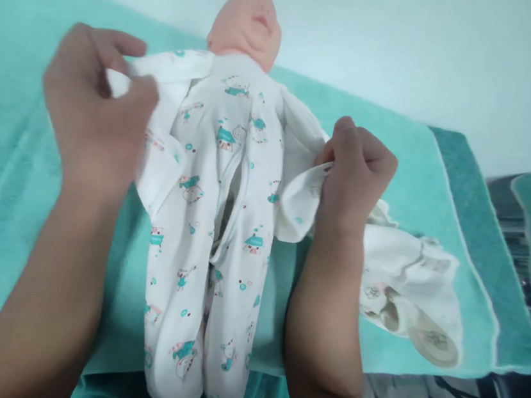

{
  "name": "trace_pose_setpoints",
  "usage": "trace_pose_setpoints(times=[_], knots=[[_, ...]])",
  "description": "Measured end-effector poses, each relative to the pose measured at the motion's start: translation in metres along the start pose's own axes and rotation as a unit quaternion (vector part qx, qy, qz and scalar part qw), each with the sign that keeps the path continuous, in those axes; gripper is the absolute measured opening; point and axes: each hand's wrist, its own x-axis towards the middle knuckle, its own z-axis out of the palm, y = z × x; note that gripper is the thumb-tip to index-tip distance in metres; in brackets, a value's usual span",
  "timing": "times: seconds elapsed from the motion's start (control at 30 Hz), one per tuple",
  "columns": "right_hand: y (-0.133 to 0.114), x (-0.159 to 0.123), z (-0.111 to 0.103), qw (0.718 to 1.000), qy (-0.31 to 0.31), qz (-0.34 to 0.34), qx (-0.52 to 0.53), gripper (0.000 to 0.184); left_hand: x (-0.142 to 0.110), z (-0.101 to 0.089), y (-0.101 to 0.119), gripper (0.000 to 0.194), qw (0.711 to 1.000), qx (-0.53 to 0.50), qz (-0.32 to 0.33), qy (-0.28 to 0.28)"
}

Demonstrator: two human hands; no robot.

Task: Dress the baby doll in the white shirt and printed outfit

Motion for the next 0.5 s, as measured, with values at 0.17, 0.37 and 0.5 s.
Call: trace_pose_setpoints(times=[0.17, 0.37, 0.5], knots=[[0.033, 0.014, -0.004, 0.995, 0.056, 0.033, -0.069, 0.029, 0.011, -0.012, -0.029, 0.036, 0.987, 0.158, 0.000, 0.038], [-0.041, -0.003, 0.022, 0.965, -0.054, -0.219, 0.131, 0.011, -0.002, 0.021, -0.015, 0.034, 0.976, 0.151, 0.056, -0.149], [-0.094, 0.029, 0.071, 0.930, -0.205, -0.303, 0.020, 0.013, 0.005, 0.025, -0.027, 0.033, 0.982, 0.133, -0.031, -0.134]])
